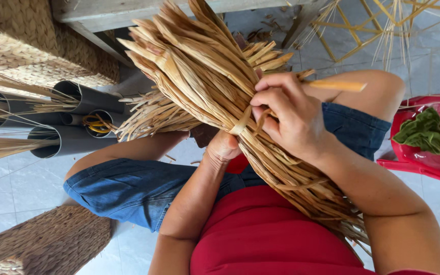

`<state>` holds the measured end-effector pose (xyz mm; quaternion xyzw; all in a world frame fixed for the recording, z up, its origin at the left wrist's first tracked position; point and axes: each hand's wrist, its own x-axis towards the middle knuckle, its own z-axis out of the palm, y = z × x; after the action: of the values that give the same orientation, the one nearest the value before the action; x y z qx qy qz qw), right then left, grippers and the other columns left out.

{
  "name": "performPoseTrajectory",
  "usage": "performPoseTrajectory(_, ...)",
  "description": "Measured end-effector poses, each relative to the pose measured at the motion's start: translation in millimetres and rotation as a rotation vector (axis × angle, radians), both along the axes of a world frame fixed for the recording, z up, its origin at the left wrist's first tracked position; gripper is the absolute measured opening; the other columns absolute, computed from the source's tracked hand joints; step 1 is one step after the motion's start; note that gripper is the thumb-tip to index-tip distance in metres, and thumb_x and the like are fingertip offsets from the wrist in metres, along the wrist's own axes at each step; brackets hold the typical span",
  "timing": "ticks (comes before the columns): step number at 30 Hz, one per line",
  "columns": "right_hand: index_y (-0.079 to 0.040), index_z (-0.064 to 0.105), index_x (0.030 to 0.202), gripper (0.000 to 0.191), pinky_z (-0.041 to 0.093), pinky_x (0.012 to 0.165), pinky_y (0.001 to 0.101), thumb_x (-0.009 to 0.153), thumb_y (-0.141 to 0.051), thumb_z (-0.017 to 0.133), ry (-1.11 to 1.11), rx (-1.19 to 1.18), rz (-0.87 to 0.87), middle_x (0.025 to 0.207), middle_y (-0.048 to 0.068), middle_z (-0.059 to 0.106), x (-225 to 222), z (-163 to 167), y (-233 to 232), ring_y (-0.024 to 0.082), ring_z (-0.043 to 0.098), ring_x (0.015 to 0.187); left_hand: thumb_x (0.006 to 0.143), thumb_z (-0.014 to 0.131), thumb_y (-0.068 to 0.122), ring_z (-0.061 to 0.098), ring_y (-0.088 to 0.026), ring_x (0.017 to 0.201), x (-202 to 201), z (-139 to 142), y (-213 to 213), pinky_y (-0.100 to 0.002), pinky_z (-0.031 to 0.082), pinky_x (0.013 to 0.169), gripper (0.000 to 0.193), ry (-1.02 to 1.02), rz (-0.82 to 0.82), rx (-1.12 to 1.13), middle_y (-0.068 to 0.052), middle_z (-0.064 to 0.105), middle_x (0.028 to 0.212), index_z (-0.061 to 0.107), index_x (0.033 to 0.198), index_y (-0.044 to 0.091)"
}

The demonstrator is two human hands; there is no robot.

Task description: The person gathers dried palm leaves, aligns them into a bundle, and ties the bundle with a thin strip of palm fiber. The person then places the finished bundle aside and repeats the process with a new set of leaves.

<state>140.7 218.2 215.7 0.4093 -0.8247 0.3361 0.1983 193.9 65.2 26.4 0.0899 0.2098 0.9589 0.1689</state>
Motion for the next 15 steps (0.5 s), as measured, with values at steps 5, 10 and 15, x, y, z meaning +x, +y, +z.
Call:
performPoseTrajectory(5, -0.005, 0.064, 0.106, 0.028, 0.057, 0.073, 0.0336, 0.085, 0.001, 0.081, -0.01, 0.033, -0.009, 0.116, 0.007, 0.063, -4.5, -5.1, -6.0, 0.022, 0.07, 0.089, 0.077, 0.096, 0.038, 0.063, -0.022, 0.119, -7.1, 19.0, 6.3, -0.037, 0.053, 0.106, 0.087, -0.084, 0.136, -0.045, -0.011, 0.062, 0.129, 0.052, 0.141, -0.001)
performPoseTrajectory(10, -0.005, 0.061, 0.104, 0.019, 0.059, 0.086, 0.029, 0.099, 0.001, 0.078, -0.087, -0.093, 0.242, 0.115, 0.007, 0.062, -51.3, 12.6, -27.5, 0.021, 0.069, 0.101, 0.077, 0.087, 0.047, 0.064, -0.026, 0.118, -30.2, 47.8, -22.6, -0.041, 0.056, 0.102, 0.087, -0.153, 0.358, -0.195, -0.014, 0.062, 0.131, 0.053, 0.143, 0.001)
performPoseTrajectory(15, -0.003, 0.062, 0.11, 0.009, 0.054, 0.081, 0.0273, 0.113, -0.006, 0.07, -0.254, -0.164, 0.516, 0.104, 0.005, 0.069, -87.8, 54.8, -42.3, 0.015, 0.068, 0.092, 0.073, 0.091, 0.049, 0.063, -0.03, 0.123, -43.3, 120.9, -134.6, -0.05, 0.058, 0.107, 0.082, -0.138, 0.543, -0.437, -0.012, 0.061, 0.129, 0.05, 0.134, 0.013)
